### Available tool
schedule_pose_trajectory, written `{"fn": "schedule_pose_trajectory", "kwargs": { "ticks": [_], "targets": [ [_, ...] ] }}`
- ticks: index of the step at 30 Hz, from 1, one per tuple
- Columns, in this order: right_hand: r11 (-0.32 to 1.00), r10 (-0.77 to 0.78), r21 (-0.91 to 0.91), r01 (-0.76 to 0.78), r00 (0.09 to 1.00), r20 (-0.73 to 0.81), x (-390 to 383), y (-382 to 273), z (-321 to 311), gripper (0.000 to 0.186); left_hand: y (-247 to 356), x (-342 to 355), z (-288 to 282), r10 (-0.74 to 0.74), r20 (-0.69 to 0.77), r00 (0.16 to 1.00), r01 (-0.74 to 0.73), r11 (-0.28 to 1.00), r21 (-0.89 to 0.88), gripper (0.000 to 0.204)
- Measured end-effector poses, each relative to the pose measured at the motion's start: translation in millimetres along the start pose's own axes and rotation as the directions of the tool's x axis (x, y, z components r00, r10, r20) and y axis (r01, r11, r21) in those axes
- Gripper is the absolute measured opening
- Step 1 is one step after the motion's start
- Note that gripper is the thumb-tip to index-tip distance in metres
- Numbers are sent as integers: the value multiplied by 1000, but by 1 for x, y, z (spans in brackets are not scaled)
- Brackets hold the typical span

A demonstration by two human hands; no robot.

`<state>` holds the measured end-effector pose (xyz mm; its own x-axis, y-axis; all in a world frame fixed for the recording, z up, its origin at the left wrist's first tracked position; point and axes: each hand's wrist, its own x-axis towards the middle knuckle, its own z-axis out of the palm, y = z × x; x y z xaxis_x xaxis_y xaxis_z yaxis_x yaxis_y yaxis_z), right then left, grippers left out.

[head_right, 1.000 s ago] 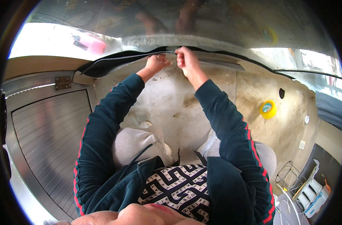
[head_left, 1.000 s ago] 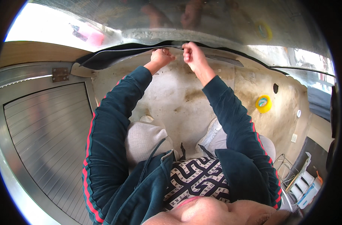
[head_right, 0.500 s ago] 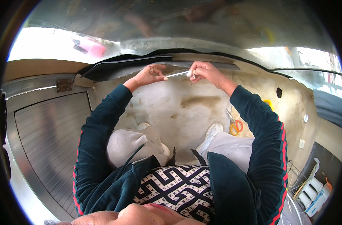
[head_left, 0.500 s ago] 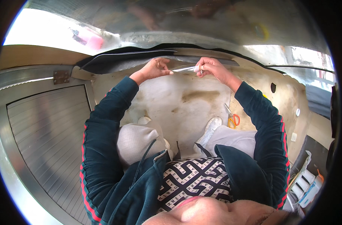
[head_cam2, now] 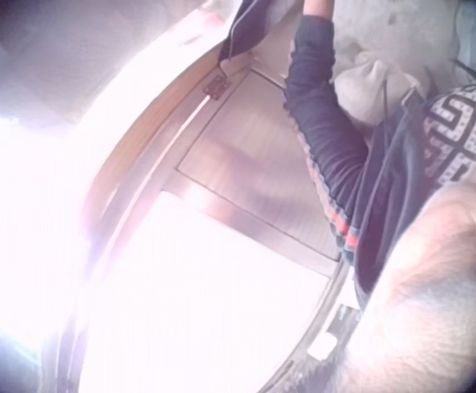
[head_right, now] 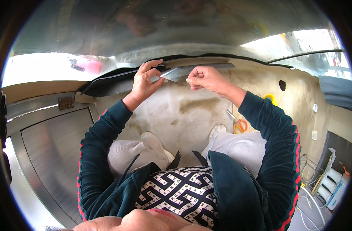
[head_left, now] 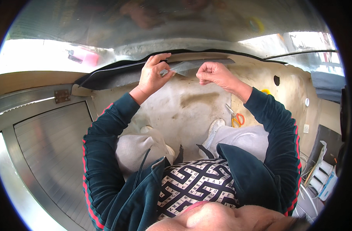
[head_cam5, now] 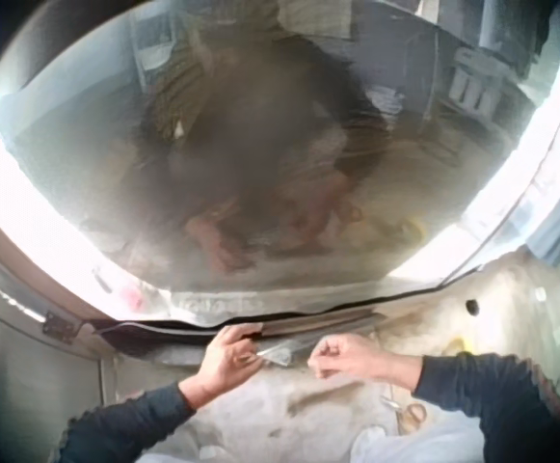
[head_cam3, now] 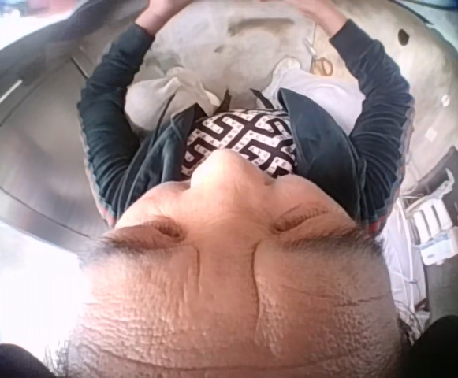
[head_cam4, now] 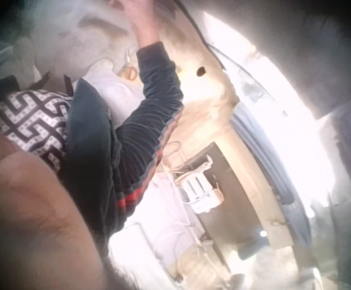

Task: The person works on a window frame, repeatedly peeling and reapplying a clear strip along the edge, wiping the area with a tissue, and securing the strip with yellow tape. The person briefly walks away to retrieve a tissue before returning to continue the repair.

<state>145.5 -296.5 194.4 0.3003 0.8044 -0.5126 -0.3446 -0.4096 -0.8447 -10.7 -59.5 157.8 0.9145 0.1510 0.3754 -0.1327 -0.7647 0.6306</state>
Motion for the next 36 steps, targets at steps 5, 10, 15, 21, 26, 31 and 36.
{"fn": "schedule_pose_trajectory", "kwargs": {
  "ticks": [5, 10, 15, 21, 26, 31, 36],
  "targets": [
    [997, -77, -24, 76, 996, -39, -4, 0, -3, 17, 2, -1, 5, 18, -6, 1000, -18, 999, -36, 17],
    [998, 17, -57, -15, 999, 27, -7, 3, -6, 20, -6, -8, 4, 0, 6, 1000, 0, 1000, -9, 16],
    [998, 44, -49, -41, 997, 71, -6, 10, -6, 25, -9, -21, 4, -7, 52, 999, 7, 1000, 3, 14],
    [990, 112, 73, -125, 981, 161, -3, 16, -4, 29, -11, -33, 10, -35, 112, 993, 36, 999, -9, 15],
    [966, 137, 185, -182, 963, 231, -4, 18, -2, 26, -17, -43, 16, -70, 113, 991, 73, 997, -23, 15],
    [953, 155, 210, -218, 947, 283, -2, 18, 6, 27, -24, -57, 31, -181, 183, 966, 207, 970, -130, 14],
    [949, 211, 167, -267, 932, 295, 4, 23, 17, 29, -37, -78, 52, -293, 408, 865, 425, 860, -283, 12]
  ]
}}
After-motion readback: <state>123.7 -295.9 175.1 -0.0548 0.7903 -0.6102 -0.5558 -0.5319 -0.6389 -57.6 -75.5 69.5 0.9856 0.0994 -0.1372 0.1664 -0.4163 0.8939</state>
